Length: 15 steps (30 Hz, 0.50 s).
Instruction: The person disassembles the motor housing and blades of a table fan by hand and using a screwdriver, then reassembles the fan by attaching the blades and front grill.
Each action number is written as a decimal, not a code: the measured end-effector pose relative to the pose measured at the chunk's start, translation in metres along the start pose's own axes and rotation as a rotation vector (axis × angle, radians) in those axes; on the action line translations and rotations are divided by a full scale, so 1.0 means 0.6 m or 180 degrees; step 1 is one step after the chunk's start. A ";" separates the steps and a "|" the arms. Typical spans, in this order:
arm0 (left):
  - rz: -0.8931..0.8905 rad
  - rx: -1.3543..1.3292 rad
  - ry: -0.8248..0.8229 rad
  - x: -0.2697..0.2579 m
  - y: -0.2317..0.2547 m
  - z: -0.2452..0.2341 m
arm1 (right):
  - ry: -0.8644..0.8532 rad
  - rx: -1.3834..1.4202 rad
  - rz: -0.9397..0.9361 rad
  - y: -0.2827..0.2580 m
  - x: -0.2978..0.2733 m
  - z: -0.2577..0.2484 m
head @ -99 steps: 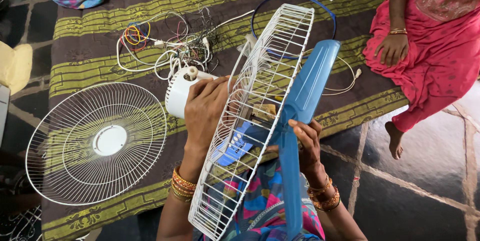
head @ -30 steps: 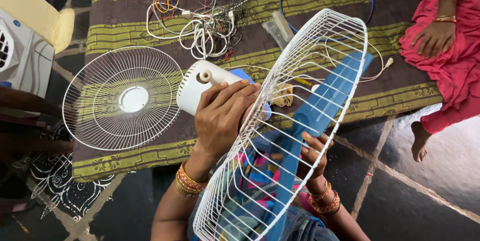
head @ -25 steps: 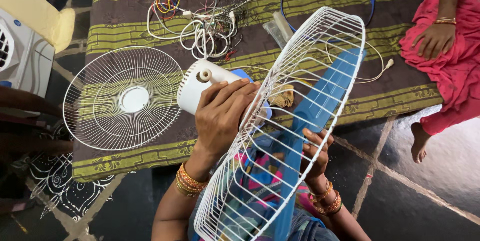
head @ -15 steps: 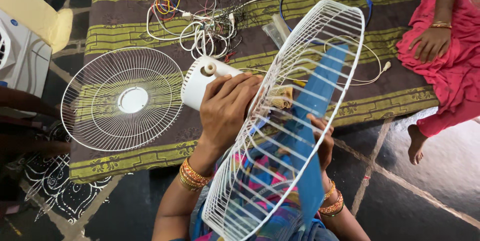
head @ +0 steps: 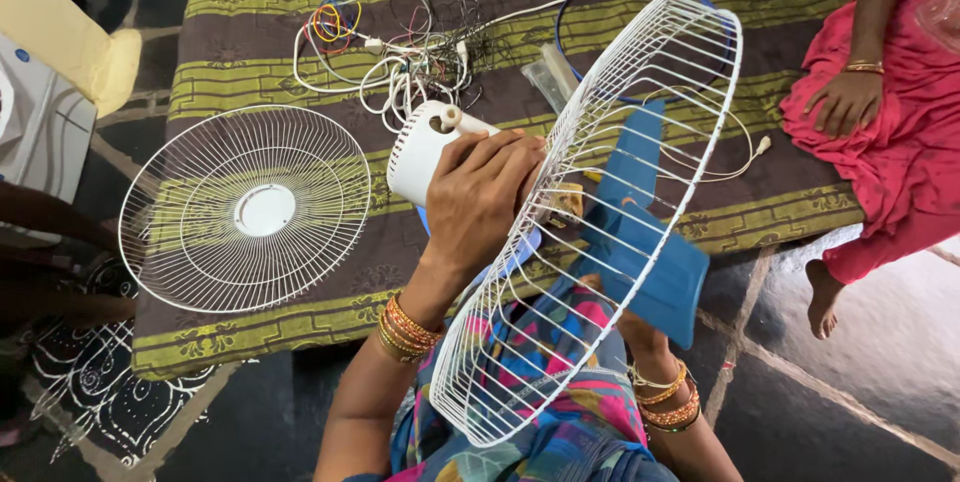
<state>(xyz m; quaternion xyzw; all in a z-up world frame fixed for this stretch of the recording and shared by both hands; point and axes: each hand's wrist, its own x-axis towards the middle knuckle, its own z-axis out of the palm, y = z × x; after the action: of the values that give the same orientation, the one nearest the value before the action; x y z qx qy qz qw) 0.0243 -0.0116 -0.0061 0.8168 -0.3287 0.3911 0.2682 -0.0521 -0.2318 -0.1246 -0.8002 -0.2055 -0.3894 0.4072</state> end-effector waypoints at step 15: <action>0.0109 -0.0017 -0.0081 0.001 -0.006 0.001 | 0.0259 0.0956 0.0130 0.025 0.002 0.037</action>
<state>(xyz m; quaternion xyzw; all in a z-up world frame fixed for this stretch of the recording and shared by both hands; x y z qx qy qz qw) 0.0277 -0.0102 -0.0066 0.8152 -0.3470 0.3843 0.2595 -0.0318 -0.2225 -0.1390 -0.7178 -0.2285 -0.3781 0.5381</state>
